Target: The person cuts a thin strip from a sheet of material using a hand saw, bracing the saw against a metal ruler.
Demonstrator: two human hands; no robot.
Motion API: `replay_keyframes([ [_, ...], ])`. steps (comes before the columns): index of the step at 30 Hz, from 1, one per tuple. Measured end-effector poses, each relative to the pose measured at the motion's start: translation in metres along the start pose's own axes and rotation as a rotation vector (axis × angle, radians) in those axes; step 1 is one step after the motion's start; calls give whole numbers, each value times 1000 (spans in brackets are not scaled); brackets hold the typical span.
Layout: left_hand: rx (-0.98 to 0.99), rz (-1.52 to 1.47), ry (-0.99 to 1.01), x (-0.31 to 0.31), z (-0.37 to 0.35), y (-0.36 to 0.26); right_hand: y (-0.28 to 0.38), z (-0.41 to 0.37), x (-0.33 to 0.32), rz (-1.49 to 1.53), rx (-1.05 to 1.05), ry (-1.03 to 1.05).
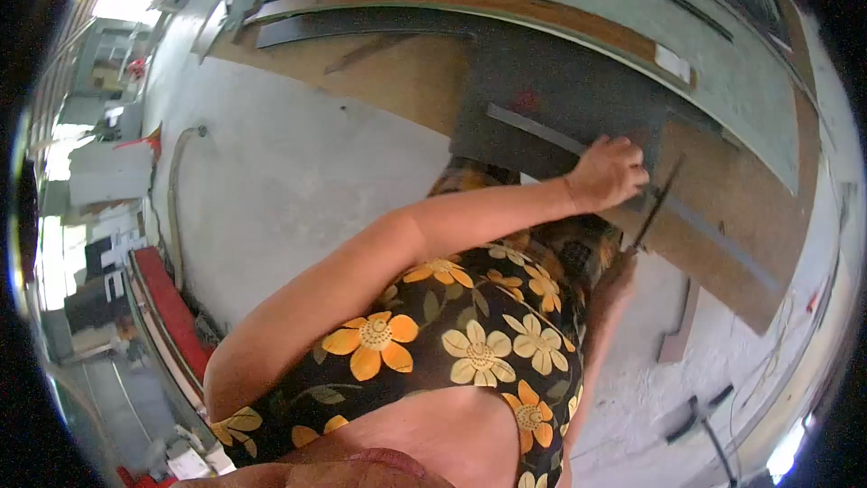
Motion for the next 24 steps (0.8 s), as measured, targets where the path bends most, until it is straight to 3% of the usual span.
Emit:
replay_keyframes([
  [4, 7, -15, 61, -4, -1, 1, 39, -29, -6, -493, 22, 101],
  [6, -9, -27, 70, -13, -2, 0, 71, -29, -2, -421, -58, 76],
  [10, -61, 73, 119, -37, -6, 27, 45, -27, -7, -366, 9, 53],
  [14, -114, 103, 236, -53, -11, 61, 60, -27, -6, -352, 62, 82],
  [16, -124, 116, 316, -58, -11, 67, 57, -26, -6, -414, -26, 54],
  [24, -87, 108, 220, -68, -21, 67, 75, -25, -9, -387, -19, 47],
])
Point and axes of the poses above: each hand's wrist, its own z-axis towards the middle knuckle, its own x-axis out of the palm, y = z × x, the point moved 8 cm from there along z, towards the middle knuckle, and after that the axes turned 10 degrees about -x, right-handed, at the moved point
